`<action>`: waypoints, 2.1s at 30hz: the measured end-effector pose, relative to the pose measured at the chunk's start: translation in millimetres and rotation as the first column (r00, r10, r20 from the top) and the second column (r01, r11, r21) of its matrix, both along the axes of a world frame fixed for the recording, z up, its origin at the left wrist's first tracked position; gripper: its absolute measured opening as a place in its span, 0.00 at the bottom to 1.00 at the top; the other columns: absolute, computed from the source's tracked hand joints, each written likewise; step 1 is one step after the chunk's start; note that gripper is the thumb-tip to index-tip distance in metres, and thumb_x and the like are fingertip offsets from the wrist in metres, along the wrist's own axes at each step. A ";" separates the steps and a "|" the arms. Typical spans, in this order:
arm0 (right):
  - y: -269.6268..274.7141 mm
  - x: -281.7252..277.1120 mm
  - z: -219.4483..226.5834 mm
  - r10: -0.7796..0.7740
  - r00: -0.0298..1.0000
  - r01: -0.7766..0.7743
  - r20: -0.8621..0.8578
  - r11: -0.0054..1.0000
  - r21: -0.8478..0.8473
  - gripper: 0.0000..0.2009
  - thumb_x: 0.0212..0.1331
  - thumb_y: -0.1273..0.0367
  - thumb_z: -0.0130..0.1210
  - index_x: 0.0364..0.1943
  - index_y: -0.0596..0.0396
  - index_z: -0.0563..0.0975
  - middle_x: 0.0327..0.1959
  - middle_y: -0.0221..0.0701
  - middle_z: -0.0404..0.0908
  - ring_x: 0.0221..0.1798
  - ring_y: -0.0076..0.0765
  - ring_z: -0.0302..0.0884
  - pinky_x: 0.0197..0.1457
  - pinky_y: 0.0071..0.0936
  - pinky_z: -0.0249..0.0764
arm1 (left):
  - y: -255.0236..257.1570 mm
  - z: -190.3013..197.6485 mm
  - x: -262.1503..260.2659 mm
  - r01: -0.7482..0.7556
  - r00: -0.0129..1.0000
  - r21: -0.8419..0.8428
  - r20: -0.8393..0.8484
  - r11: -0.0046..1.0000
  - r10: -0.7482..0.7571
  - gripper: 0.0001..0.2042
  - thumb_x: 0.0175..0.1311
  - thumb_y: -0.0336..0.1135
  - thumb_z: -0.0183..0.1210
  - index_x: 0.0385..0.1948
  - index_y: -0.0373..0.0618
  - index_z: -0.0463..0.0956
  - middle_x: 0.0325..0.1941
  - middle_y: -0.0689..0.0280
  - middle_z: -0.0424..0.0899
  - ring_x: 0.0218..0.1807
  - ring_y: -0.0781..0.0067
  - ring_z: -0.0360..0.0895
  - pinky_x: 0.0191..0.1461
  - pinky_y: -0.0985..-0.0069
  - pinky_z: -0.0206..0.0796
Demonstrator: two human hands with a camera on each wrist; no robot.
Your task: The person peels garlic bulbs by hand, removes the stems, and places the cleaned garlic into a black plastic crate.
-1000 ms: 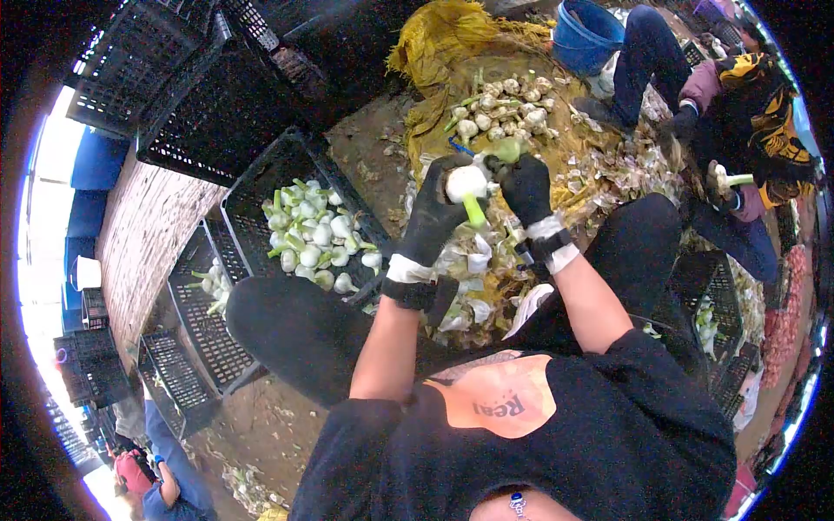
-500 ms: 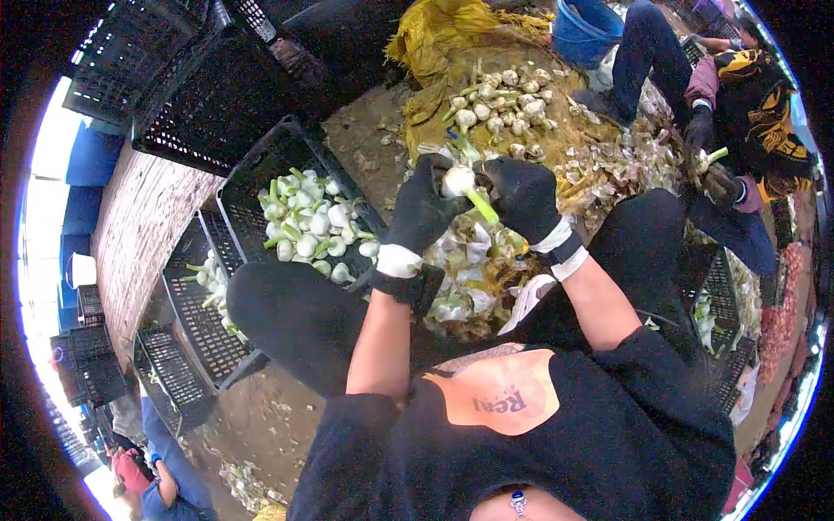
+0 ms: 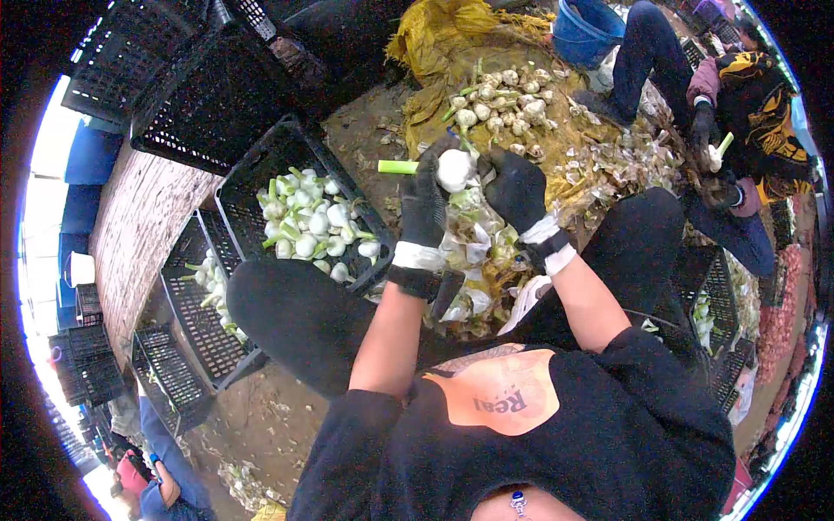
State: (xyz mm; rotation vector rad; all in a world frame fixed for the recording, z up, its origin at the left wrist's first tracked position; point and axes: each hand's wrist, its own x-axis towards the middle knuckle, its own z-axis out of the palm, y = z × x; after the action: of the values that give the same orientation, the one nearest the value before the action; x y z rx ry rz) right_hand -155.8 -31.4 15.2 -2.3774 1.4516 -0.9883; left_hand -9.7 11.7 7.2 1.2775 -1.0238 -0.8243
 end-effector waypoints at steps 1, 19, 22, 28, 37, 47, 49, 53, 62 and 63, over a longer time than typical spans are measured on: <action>-1.7 -6.1 -11.4 -0.015 1.000 0.016 -0.015 0.998 0.064 0.03 0.48 0.72 0.53 0.26 0.48 0.78 0.24 0.37 0.79 0.28 0.47 0.78 0.29 0.38 0.73 | -1.2 4.4 0.1 0.002 1.000 0.023 0.002 1.000 -0.002 0.16 0.68 0.38 0.51 0.52 0.38 0.71 0.52 0.61 0.78 0.52 0.69 0.76 0.56 0.75 0.67; -3.0 8.8 4.8 -0.013 0.632 -0.541 0.774 0.708 0.453 0.14 0.62 0.61 0.53 0.32 0.60 0.75 0.25 0.26 0.75 0.24 0.19 0.71 0.26 0.18 0.67 | -10.2 -19.7 16.4 -0.067 0.915 0.001 0.399 0.998 0.061 0.17 0.54 0.30 0.61 0.46 0.41 0.70 0.45 0.57 0.78 0.47 0.60 0.76 0.52 0.68 0.68; -18.6 10.9 -10.8 0.036 0.742 -0.459 0.669 0.755 0.468 0.14 0.63 0.62 0.53 0.34 0.61 0.75 0.25 0.25 0.75 0.25 0.18 0.70 0.27 0.18 0.67 | -16.3 -10.4 19.1 0.038 0.924 0.147 0.370 0.988 -0.091 0.23 0.57 0.23 0.57 0.55 0.36 0.63 0.56 0.53 0.74 0.56 0.61 0.73 0.59 0.69 0.64; -12.4 34.5 -7.2 -0.065 0.834 -0.220 0.548 0.872 0.438 0.10 0.53 0.67 0.54 0.37 0.57 0.79 0.29 0.42 0.80 0.31 0.46 0.79 0.36 0.34 0.74 | -25.0 -13.2 -0.7 -0.179 0.874 -0.009 0.458 0.984 0.163 0.16 0.59 0.27 0.57 0.50 0.39 0.68 0.49 0.59 0.77 0.48 0.65 0.75 0.52 0.70 0.68; -65.9 5.0 -134.5 0.408 0.830 -0.026 -0.381 0.710 0.703 0.20 0.53 0.55 0.56 0.46 0.51 0.78 0.45 0.43 0.79 0.48 0.53 0.76 0.50 0.43 0.72 | -6.8 30.1 135.7 -0.751 0.433 0.129 0.837 0.648 0.335 0.32 0.54 0.23 0.55 0.64 0.36 0.54 0.67 0.54 0.59 0.68 0.59 0.54 0.69 0.64 0.48; -177.4 52.0 -226.2 0.295 0.864 0.087 -0.409 0.710 0.698 0.31 0.60 0.42 0.37 0.52 0.50 0.75 0.52 0.47 0.75 0.53 0.56 0.73 0.55 0.45 0.68 | -6.4 -14.0 81.0 -0.393 0.870 0.070 0.352 0.917 0.346 0.26 0.55 0.31 0.56 0.58 0.41 0.64 0.57 0.51 0.69 0.63 0.47 0.61 0.67 0.56 0.51; -175.1 60.0 -208.2 0.317 0.822 0.126 -0.473 0.709 0.694 0.30 0.60 0.43 0.38 0.46 0.55 0.78 0.49 0.48 0.77 0.52 0.56 0.74 0.54 0.45 0.69 | -7.9 -10.0 73.3 -0.400 0.852 0.094 0.404 0.912 0.333 0.24 0.56 0.32 0.56 0.57 0.43 0.66 0.56 0.51 0.70 0.63 0.45 0.62 0.67 0.55 0.51; -166.9 58.0 -142.3 0.282 0.753 0.067 -0.594 0.866 0.496 0.19 0.57 0.53 0.48 0.34 0.55 0.81 0.36 0.46 0.81 0.42 0.53 0.79 0.46 0.44 0.74 | -18.6 -2.1 64.6 -0.402 0.750 -0.025 0.565 0.915 0.345 0.22 0.57 0.34 0.57 0.55 0.42 0.68 0.54 0.50 0.73 0.60 0.43 0.64 0.66 0.55 0.52; -160.8 -10.7 -55.1 0.566 0.791 -0.410 -0.233 0.772 0.485 0.09 0.56 0.65 0.55 0.33 0.55 0.81 0.31 0.39 0.82 0.36 0.41 0.80 0.41 0.32 0.74 | -34.9 -14.7 47.5 -0.169 0.829 0.138 0.555 0.976 0.065 0.24 0.60 0.41 0.58 0.57 0.42 0.67 0.57 0.53 0.73 0.60 0.51 0.67 0.63 0.60 0.57; -147.0 -11.8 -30.5 0.586 0.810 -0.507 0.005 0.697 0.507 0.08 0.55 0.66 0.57 0.35 0.55 0.81 0.31 0.37 0.82 0.36 0.37 0.80 0.41 0.29 0.73 | -38.9 -26.0 39.3 -0.166 0.829 0.130 0.556 0.977 0.067 0.24 0.60 0.41 0.58 0.57 0.42 0.67 0.57 0.53 0.73 0.60 0.51 0.67 0.63 0.60 0.57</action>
State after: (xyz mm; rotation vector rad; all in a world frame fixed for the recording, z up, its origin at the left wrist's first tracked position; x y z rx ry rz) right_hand -167.6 -178.4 -15.3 -2.2921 0.7814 -0.2401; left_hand 29.5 -27.1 -18.9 1.7710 -1.3281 -0.4570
